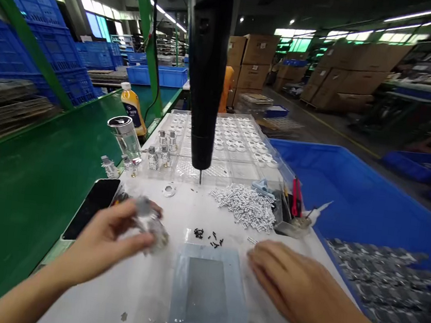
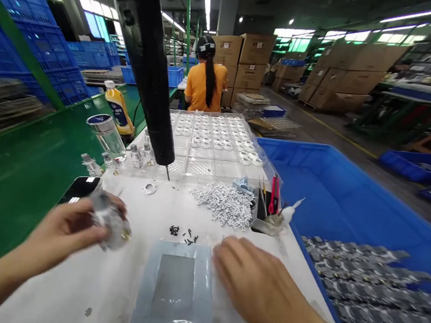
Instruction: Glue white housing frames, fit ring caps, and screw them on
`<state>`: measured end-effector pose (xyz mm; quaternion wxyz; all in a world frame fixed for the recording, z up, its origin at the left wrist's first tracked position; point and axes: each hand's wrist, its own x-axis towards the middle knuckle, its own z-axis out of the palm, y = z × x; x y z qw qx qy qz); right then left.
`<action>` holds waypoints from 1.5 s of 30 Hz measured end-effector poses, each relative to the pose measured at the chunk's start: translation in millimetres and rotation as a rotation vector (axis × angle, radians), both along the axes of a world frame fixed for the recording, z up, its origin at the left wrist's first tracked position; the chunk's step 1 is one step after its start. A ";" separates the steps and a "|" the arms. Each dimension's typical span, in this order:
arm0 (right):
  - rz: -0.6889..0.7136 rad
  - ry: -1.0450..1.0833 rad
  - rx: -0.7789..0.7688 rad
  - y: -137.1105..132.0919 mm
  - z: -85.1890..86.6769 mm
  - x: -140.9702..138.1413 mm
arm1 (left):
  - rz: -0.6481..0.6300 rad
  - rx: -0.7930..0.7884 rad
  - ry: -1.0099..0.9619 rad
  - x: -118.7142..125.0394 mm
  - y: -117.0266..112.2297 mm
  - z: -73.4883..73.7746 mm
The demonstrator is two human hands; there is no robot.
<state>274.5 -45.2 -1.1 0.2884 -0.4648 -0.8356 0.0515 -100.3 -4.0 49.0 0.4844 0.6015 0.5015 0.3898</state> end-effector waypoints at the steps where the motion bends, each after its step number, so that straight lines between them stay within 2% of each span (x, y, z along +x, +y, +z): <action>1: -0.036 -0.060 -0.020 7.2 -2.4 2.8 | -0.135 -0.115 -0.022 20.5 1.7 -3.4; 3: -0.109 -0.147 -0.047 20.2 -9.2 7.4 | -0.296 -0.286 -0.148 57.0 9.1 -15.8; 4: -0.133 -0.156 -0.052 25.0 -13.0 9.2 | -0.331 -0.348 -0.243 71.8 14.1 -23.8; 6: -0.130 -0.154 -0.068 30.3 -20.1 12.0 | -0.363 -0.368 -0.309 92.2 23.6 -40.6; 9: -0.081 -0.149 -0.116 31.3 -26.4 16.2 | -0.342 -0.375 -0.341 100.6 32.1 -60.7; 12: -0.053 -0.124 -0.159 28.3 -26.0 18.7 | -0.319 -0.382 -0.346 95.7 33.1 -70.3; 15: -0.089 -0.043 -0.194 19.6 -18.4 9.9 | -0.309 -0.381 -0.342 93.0 30.8 -72.3; 17: -0.107 0.112 -0.266 9.8 -10.9 -4.8 | -0.319 -0.378 -0.335 94.4 29.2 -71.9; 20: 0.007 0.367 -0.360 -5.3 -3.5 -32.1 | -0.345 -0.370 -0.324 97.3 27.4 -71.7; 23: 0.136 0.465 -0.307 -11.7 -7.2 -50.3 | -0.352 -0.356 -0.282 97.8 26.4 -73.4; 26: 0.128 0.492 -0.254 -10.0 -17.6 -54.7 | -0.358 -0.339 -0.203 96.9 26.4 -74.7; 30: 0.122 0.499 -0.280 -6.7 -26.7 -53.9 | -0.365 -0.339 -0.174 96.9 26.7 -73.2; 42: 0.131 0.502 -0.326 -1.4 -28.6 -59.5 | -0.384 -0.352 -0.180 95.4 25.7 -77.4; 45: 0.062 0.510 -0.397 -0.1 -26.4 -62.6 | -0.404 -0.357 -0.233 96.5 25.6 -77.0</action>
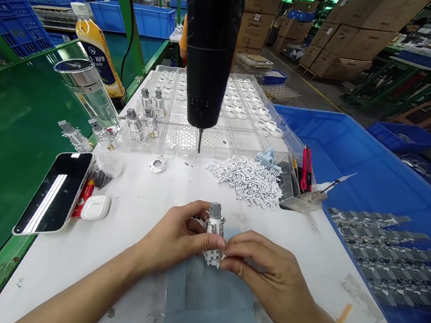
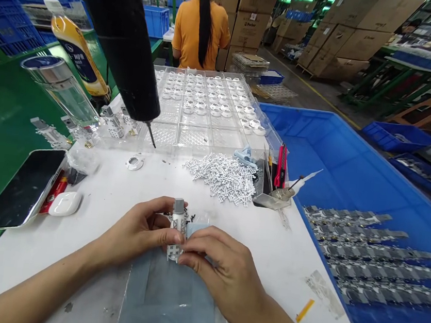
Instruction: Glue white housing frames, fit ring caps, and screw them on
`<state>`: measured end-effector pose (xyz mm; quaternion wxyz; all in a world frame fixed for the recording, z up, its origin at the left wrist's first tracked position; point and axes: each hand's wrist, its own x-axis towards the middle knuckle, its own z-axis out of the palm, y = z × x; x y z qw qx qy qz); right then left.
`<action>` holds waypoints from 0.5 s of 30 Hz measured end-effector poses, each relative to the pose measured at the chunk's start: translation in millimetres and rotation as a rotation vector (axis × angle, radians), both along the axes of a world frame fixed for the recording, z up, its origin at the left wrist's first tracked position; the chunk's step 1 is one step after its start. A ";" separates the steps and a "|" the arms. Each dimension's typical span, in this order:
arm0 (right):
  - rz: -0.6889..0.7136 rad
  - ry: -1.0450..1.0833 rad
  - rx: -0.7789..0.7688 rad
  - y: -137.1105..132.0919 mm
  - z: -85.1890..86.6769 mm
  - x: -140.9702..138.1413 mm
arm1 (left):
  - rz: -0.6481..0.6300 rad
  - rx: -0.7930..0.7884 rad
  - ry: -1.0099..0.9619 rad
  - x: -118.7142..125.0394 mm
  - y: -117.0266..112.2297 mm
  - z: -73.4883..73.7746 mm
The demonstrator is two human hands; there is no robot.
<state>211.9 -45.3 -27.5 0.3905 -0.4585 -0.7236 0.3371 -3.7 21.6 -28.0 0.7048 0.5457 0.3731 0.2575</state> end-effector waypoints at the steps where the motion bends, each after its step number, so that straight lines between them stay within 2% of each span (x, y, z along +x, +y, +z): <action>1: -0.037 0.005 -0.059 0.7 1.3 -1.0 | -0.005 -0.010 -0.021 0.4 0.0 -0.1; 4: -0.150 0.028 -0.309 3.1 6.6 -2.7 | -0.016 -0.037 -0.075 1.2 -0.5 -1.2; 8: -0.152 0.114 -0.586 4.0 15.4 -3.6 | 0.009 -0.003 -0.154 1.3 -3.3 -3.4; 11: -0.129 0.218 -0.642 0.6 22.8 -7.1 | 0.086 0.131 -0.197 1.3 -6.6 -3.1; 15: -0.112 0.308 -0.637 -4.0 32.0 -11.1 | 0.129 0.410 -0.158 -1.5 -9.2 -2.0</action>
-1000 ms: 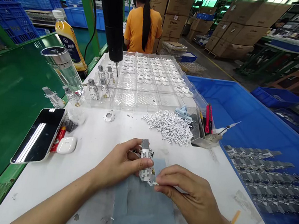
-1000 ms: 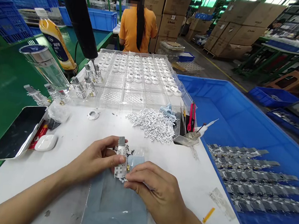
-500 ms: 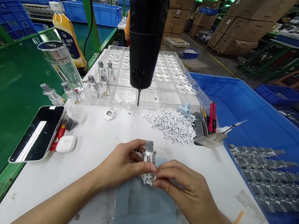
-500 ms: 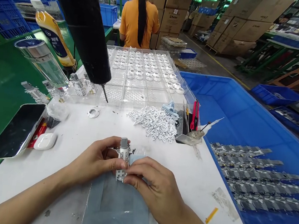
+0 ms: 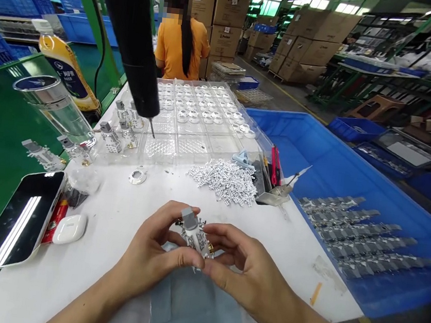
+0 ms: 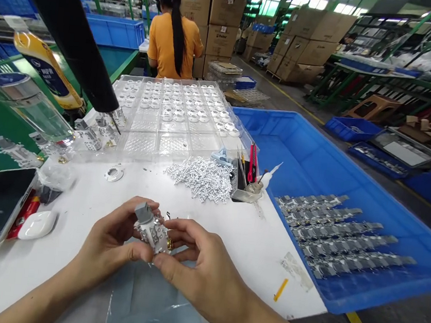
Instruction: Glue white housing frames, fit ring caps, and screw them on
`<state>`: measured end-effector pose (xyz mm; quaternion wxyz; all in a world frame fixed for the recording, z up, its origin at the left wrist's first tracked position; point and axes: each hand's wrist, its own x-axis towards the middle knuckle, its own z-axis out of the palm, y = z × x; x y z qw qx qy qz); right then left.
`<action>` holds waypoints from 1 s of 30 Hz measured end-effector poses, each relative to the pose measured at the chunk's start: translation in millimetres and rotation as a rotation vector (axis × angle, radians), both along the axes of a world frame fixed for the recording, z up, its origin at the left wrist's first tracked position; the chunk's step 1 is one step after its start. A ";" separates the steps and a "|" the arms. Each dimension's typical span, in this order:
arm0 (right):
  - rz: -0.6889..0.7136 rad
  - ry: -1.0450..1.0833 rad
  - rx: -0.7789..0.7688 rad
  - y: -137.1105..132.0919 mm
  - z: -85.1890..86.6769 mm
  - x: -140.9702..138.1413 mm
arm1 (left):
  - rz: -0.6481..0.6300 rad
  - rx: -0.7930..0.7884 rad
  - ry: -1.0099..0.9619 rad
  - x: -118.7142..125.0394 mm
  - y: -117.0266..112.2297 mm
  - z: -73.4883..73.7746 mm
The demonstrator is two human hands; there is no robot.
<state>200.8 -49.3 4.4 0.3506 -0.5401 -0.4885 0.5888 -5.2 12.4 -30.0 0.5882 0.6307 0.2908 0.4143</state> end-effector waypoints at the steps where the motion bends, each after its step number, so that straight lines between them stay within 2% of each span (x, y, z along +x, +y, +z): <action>1: -0.012 0.011 -0.001 -0.1 1.5 0.7 | 0.043 0.096 0.040 -1.5 0.2 0.0; 3: -0.048 0.046 -0.025 0.7 2.8 4.7 | 0.149 0.367 0.160 -4.5 1.3 -0.1; 5: -0.076 0.101 -0.064 1.9 1.5 10.6 | 0.179 0.709 0.307 -6.2 2.6 0.3; 7: -0.056 0.162 -0.107 2.2 -1.9 15.7 | 0.073 0.970 0.431 -5.3 2.7 1.4; 8: -0.024 0.186 -0.125 1.9 -3.9 17.2 | -0.006 1.044 0.465 -4.2 2.1 1.9; 10: 0.049 0.217 -0.154 0.6 -7.1 17.6 | -0.169 1.092 0.471 -1.6 0.3 2.0; 12: 0.076 0.208 -0.164 -1.0 -8.2 14.8 | -0.277 1.034 0.440 -0.4 -1.5 -0.5; 13: 0.073 0.189 -0.163 -1.9 -7.8 12.9 | -0.291 0.988 0.418 -0.7 -2.1 -2.9; 18: 0.047 0.088 -0.072 -7.0 -2.1 19.2 | -0.149 0.811 0.356 -6.3 -2.4 -16.5; 20: -0.111 0.021 0.094 -6.0 -2.5 38.4 | -0.119 0.749 0.366 -7.4 -2.8 -17.2; 23: -0.557 -0.133 0.409 6.4 -9.3 84.6 | -0.066 0.651 0.337 -5.2 -5.8 -12.8; 25: -0.768 -0.215 0.507 22.1 -17.8 118.2 | -0.029 0.565 0.314 -1.6 -9.4 -8.0; 27: -0.828 -0.283 0.526 40.1 -28.2 145.9 | -0.005 0.462 0.292 2.5 -13.2 -2.6; 30: -0.721 -0.334 0.472 62.2 -41.1 170.7 | -0.025 0.219 0.266 7.2 -17.0 5.7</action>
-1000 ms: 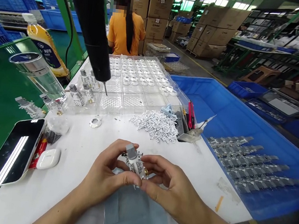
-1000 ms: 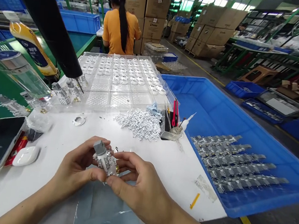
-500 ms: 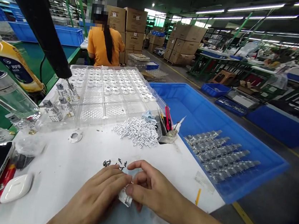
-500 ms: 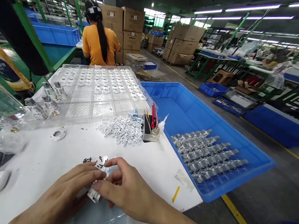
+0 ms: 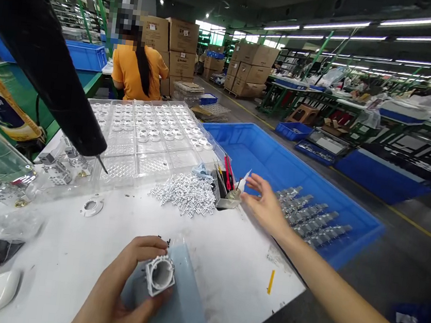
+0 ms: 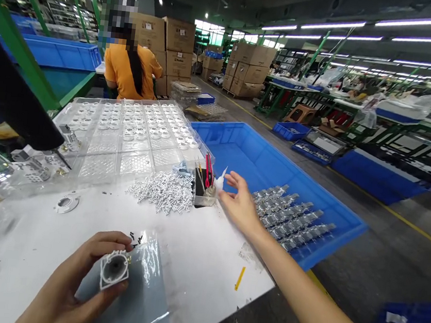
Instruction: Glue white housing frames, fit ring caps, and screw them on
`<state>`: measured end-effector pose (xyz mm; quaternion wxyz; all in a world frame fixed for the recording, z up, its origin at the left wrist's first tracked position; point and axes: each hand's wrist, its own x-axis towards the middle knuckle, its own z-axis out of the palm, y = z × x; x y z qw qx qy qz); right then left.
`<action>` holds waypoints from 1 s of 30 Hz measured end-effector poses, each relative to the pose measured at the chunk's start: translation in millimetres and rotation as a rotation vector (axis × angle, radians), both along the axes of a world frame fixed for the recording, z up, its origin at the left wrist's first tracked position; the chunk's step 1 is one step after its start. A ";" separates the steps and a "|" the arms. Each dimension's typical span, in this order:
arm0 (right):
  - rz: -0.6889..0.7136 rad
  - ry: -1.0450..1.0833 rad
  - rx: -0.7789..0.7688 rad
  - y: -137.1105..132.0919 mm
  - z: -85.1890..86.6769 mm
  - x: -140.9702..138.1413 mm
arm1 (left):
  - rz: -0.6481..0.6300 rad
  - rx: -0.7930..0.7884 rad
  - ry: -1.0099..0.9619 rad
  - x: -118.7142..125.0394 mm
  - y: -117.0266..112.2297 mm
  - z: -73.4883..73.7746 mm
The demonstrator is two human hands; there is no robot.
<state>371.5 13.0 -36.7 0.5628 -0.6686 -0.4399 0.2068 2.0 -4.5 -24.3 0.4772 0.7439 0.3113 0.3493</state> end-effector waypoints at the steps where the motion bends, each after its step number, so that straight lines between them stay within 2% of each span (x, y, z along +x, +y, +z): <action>1: 0.038 -0.003 -0.032 4.5 -2.1 4.2 | -0.011 -0.107 -0.005 0.8 -0.6 2.4; 3: 0.070 0.007 -0.062 7.4 -2.1 7.6 | -0.035 -0.310 -0.021 1.1 -0.8 6.3; 5: 0.028 0.039 -0.035 2.1 3.2 5.5 | -0.050 -0.449 -0.042 0.4 -0.2 9.3; 8: -0.060 0.132 0.057 -17.8 16.4 -7.7 | -0.097 -0.538 -0.069 -0.5 1.9 13.4; 10: -0.048 0.188 0.088 -34.3 25.4 -22.5 | -0.130 -0.561 -0.093 -0.4 3.7 15.1; 14: 0.040 0.231 0.062 -59.5 37.9 -60.2 | -0.134 -0.528 -0.114 0.4 5.0 12.1; 18: 0.119 0.143 0.077 -61.0 49.1 -96.6 | -0.123 -0.432 -0.140 -0.2 4.7 9.0; 25: 0.606 0.011 0.549 -25.9 74.2 -146.8 | -0.023 -0.437 0.001 0.9 7.9 19.2; 27: 0.652 -0.057 0.590 -21.6 73.4 -154.6 | -0.018 -0.411 0.036 0.9 8.4 19.7; 30: 0.632 -0.139 0.633 -23.1 65.4 -159.5 | -0.021 -0.397 0.068 0.8 8.1 18.3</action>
